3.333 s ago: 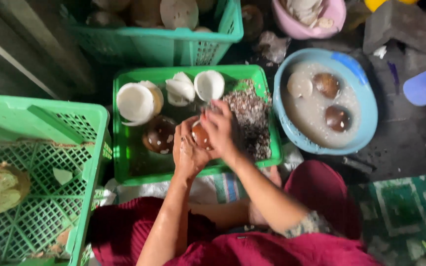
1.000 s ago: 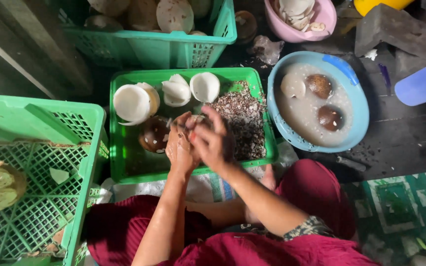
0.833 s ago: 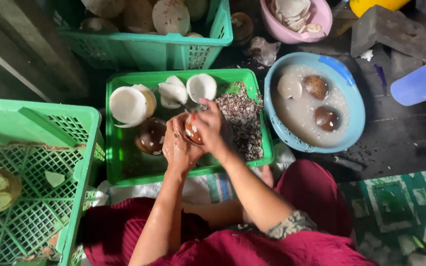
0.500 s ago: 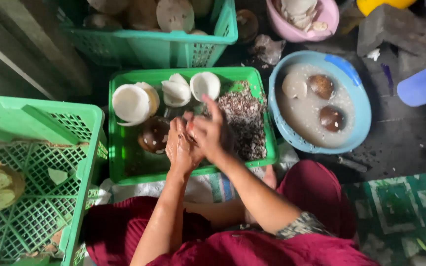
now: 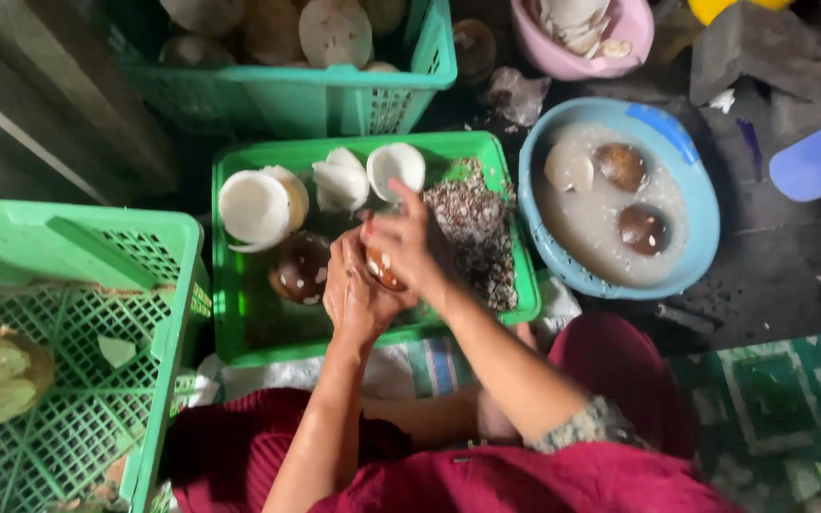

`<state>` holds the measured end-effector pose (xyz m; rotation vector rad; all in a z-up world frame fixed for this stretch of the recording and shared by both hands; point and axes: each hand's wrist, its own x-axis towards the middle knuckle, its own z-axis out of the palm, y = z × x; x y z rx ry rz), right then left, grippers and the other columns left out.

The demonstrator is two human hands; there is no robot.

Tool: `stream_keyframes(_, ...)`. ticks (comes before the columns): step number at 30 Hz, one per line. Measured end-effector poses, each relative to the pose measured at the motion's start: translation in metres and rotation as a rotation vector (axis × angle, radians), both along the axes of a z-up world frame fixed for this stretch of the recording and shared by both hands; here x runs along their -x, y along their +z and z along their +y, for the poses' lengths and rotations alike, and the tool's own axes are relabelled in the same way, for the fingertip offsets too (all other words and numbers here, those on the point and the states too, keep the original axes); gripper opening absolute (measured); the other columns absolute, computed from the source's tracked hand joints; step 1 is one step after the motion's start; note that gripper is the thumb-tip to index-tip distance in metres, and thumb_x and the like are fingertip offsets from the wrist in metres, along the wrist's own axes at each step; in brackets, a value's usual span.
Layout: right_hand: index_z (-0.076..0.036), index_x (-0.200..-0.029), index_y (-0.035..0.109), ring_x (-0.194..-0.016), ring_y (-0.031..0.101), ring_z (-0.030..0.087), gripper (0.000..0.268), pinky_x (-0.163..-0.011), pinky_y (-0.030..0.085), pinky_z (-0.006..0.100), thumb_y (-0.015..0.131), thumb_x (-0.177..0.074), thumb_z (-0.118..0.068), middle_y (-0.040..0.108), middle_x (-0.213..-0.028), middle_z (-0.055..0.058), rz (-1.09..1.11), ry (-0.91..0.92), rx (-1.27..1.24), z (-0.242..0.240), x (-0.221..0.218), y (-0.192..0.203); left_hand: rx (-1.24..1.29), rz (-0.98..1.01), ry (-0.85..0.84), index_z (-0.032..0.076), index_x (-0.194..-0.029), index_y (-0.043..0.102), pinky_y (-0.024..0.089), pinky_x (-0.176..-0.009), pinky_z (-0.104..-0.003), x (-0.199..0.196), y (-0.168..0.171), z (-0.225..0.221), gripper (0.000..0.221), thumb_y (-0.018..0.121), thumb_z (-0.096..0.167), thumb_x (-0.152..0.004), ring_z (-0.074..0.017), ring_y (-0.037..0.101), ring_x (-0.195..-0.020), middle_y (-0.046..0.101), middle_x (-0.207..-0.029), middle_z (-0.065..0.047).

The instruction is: Peeling the brown skin off a coconut using a small knife

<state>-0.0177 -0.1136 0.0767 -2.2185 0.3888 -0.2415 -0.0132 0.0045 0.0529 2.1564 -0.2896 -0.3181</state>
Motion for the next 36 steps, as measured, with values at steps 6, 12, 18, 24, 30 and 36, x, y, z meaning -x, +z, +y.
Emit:
stream_keyframes(6,-0.036,-0.090,0.080,-0.132,0.056,0.029,0.029,-0.108,0.043,0.034,0.072,-0.080,-0.062,0.049,-0.153,-0.002,0.033,-0.058,-0.050,-0.051,-0.035,-0.099,0.022,-0.120,-0.004,0.023,-0.138,0.043,0.052,-0.100,-0.050,-0.001,-0.018,-0.005,0.109,0.090,0.043,-0.042,-0.0346,0.060,-0.116,0.046,-0.135,-0.004)
stream_keyframes(12,-0.036,-0.092,0.080,-0.134,0.053,0.029,0.013,-0.100,0.048,0.033,0.070,-0.084,-0.034,0.047,-0.154,-0.003,-0.095,-0.063,0.439,0.017,0.011,-0.023,0.236,-0.267,-0.036,0.010,-0.140,0.042,0.052,-0.092,-0.055,-0.010,-0.098,-0.007,0.081,0.073,0.040,-0.071,-0.0467,0.056,-0.109,0.049,-0.128,-0.015)
stream_keyframes(18,-0.034,-0.108,0.078,-0.133,0.051,0.033,0.024,-0.101,0.051,0.044,0.070,-0.086,-0.039,0.043,-0.157,-0.002,0.096,-0.019,0.355,0.035,0.019,0.013,0.233,-0.126,0.021,0.014,-0.139,0.043,0.049,-0.100,-0.050,0.003,-0.052,-0.003,0.064,0.060,0.037,-0.081,-0.0390,0.053,-0.119,0.051,-0.129,-0.011)
stream_keyframes(24,-0.040,-0.106,0.078,-0.135,0.050,0.031,0.033,-0.107,0.048,0.043,0.065,-0.085,-0.063,0.044,-0.155,-0.006,0.213,-0.099,0.173,-0.016,-0.006,-0.016,0.045,-0.218,0.010,0.021,-0.133,0.042,0.051,-0.099,-0.045,0.004,-0.027,-0.010,0.103,0.087,0.039,-0.043,-0.0310,0.055,-0.120,0.046,-0.135,-0.001)
stream_keyframes(30,-0.044,-0.117,0.073,-0.136,0.049,0.027,0.029,-0.108,0.047,0.043,0.066,-0.089,-0.049,0.044,-0.153,-0.010,0.140,-0.060,0.238,0.022,0.016,0.008,0.119,-0.211,0.011,0.012,-0.136,0.043,0.050,-0.102,-0.046,0.002,-0.032,-0.006,0.091,0.084,0.026,-0.056,-0.0386,0.055,-0.122,0.048,-0.137,-0.011)
stream_keyframes(36,-0.017,-0.112,0.079,-0.112,0.066,0.017,0.023,-0.100,0.050,0.031,0.065,-0.096,-0.027,0.075,-0.117,0.007,-0.080,-0.203,-0.629,-0.024,0.014,-0.058,0.498,0.093,-0.091,0.013,-0.138,0.036,0.041,-0.113,-0.053,-0.012,-0.053,0.013,0.122,0.100,0.039,-0.038,-0.0472,0.046,-0.136,0.042,-0.153,-0.023)
